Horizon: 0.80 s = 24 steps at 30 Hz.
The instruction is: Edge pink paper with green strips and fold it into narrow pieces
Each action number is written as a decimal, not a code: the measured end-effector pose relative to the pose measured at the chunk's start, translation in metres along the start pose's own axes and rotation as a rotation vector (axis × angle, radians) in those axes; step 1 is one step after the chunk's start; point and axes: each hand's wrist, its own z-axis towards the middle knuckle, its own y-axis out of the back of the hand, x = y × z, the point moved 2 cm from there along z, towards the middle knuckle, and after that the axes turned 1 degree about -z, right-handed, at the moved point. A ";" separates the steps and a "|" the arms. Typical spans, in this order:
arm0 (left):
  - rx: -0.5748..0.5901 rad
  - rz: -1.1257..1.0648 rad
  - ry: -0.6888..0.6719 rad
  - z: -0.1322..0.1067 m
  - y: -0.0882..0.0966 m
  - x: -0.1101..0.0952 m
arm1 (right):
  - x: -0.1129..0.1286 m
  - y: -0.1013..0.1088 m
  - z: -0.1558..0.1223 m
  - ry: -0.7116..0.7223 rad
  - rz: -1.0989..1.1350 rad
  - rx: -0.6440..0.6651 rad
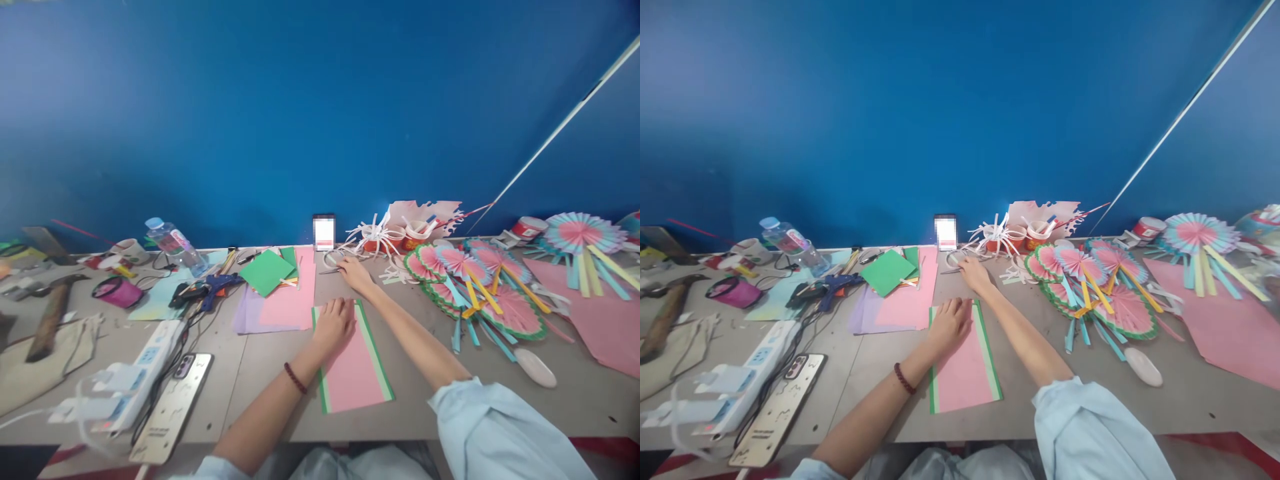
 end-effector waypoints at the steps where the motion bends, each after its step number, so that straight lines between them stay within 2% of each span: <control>1: 0.009 -0.005 -0.007 0.000 0.000 0.000 | 0.000 -0.003 0.003 -0.004 0.000 -0.002; 8: -0.011 -0.035 -0.054 0.000 0.001 0.001 | -0.002 -0.004 0.010 0.015 0.049 -0.040; 14: 0.005 -0.059 -0.055 0.000 0.003 0.001 | 0.008 0.011 0.003 0.013 0.129 -0.179; 17: 0.020 -0.048 -0.050 0.000 0.003 0.002 | 0.018 0.020 -0.015 -0.011 0.242 -0.218; 20: 0.011 -0.052 -0.046 0.000 0.004 0.003 | 0.028 0.028 -0.044 -0.075 0.521 -0.240; 22: -0.022 -0.072 -0.061 0.000 0.005 0.004 | 0.036 0.034 -0.066 -0.109 0.619 -0.239; 24: -0.104 -0.106 -0.085 -0.002 0.008 0.005 | 0.043 0.039 -0.087 -0.140 0.711 -0.216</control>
